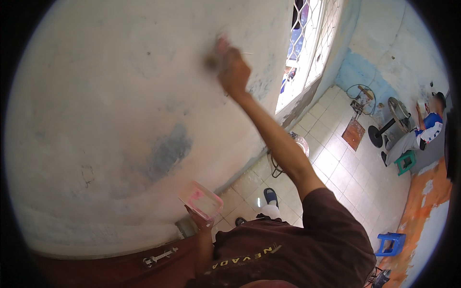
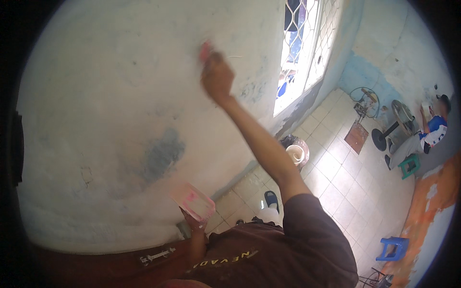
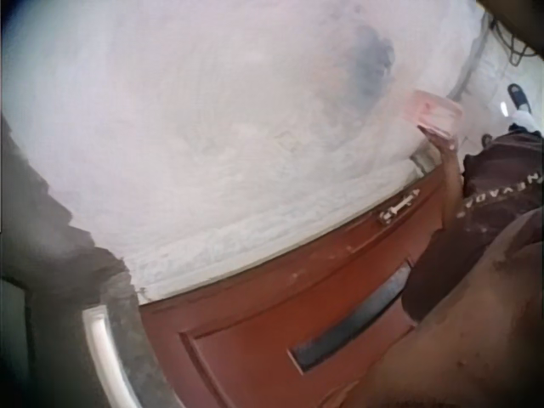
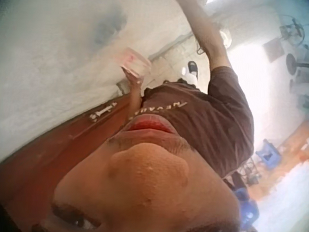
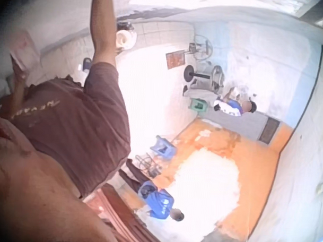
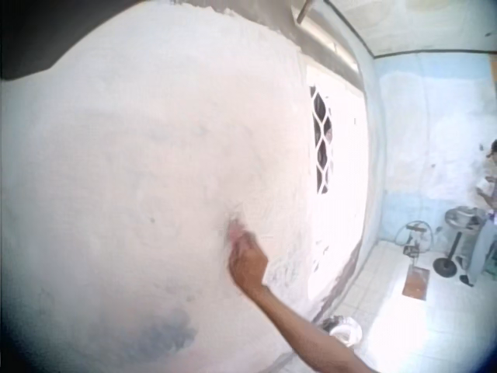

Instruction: The person applies white plaster to a wall using a red scraper. The person repeatedly scoops plaster from a small pink container and spreads it across the damaged sections of the wall.

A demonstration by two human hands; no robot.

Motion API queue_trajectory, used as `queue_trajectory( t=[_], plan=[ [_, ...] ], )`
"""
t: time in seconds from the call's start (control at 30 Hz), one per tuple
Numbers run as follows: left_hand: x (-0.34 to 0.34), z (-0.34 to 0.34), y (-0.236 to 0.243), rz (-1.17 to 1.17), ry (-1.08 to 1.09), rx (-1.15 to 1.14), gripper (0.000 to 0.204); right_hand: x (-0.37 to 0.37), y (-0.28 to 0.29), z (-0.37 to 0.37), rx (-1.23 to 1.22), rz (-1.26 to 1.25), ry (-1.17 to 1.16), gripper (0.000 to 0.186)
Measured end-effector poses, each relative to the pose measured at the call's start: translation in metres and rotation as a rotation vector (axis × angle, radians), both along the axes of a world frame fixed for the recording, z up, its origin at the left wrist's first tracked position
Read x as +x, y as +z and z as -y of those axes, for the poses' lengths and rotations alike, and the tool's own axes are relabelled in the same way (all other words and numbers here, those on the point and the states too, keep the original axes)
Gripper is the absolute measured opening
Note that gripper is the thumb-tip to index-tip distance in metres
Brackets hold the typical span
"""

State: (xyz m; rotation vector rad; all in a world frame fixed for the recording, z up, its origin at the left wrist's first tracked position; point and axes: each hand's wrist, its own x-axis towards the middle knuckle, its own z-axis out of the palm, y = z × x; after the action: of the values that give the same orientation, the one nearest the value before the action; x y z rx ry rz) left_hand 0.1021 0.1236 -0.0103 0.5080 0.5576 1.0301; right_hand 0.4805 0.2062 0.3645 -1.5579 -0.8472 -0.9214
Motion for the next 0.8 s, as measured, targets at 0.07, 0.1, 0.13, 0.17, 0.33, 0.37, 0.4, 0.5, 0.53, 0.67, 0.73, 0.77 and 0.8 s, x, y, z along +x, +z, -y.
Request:
queue_trajectory(
  t=[0.07,0.1,0.13,0.17,0.33,0.37,0.4,0.5,0.53,0.67,0.73,0.77,0.8],
  plan=[
    [0.000,0.005,0.012,0.124,-0.045,-0.095,0.058,-0.064,-0.010,0.020,-0.077,0.077,0.228,0.036],
    [0.003,0.009,0.015,0.110,-0.044,-0.071,0.058,-0.083,-0.016,0.033,-0.150,0.106,0.347,0.036],
    [0.005,0.013,0.019,0.096,-0.042,-0.046,0.059,-0.086,-0.022,0.040,-0.176,0.127,0.438,0.038],
    [0.007,0.014,0.025,0.083,-0.039,-0.013,0.059,-0.084,-0.027,0.049,-0.195,0.149,0.529,0.040],
    [-0.002,0.008,0.059,0.493,-0.247,-0.256,0.062,0.051,0.002,0.076,0.127,-0.095,0.296,0.036],
    [-0.004,0.007,0.054,0.450,-0.216,-0.217,0.063,0.083,0.019,0.079,0.146,-0.238,0.152,0.037],
    [-0.009,0.007,0.047,0.403,-0.182,-0.179,0.063,0.111,0.034,0.076,0.155,-0.251,0.101,0.039],
    [-0.008,0.017,0.054,0.179,-0.094,0.019,0.063,0.135,0.034,0.057,0.149,-0.183,0.091,0.039],
    [-0.009,0.014,0.054,0.193,-0.094,0.008,0.062,0.110,0.026,0.040,0.162,-0.137,0.003,0.038],
    [-0.017,0.005,0.038,0.416,-0.181,-0.197,0.059,-0.039,-0.027,0.018,0.025,0.061,0.168,0.044],
    [-0.016,0.008,0.042,0.345,-0.187,-0.140,0.058,-0.100,-0.047,0.043,-0.222,0.145,0.323,0.055],
    [-0.014,0.009,0.043,0.308,-0.188,-0.115,0.058,-0.116,-0.052,0.053,-0.322,0.147,0.455,0.058],
    [-0.013,0.008,0.046,0.271,-0.188,-0.078,0.058,-0.113,-0.057,0.057,-0.275,0.152,0.528,0.058]
  ],
)
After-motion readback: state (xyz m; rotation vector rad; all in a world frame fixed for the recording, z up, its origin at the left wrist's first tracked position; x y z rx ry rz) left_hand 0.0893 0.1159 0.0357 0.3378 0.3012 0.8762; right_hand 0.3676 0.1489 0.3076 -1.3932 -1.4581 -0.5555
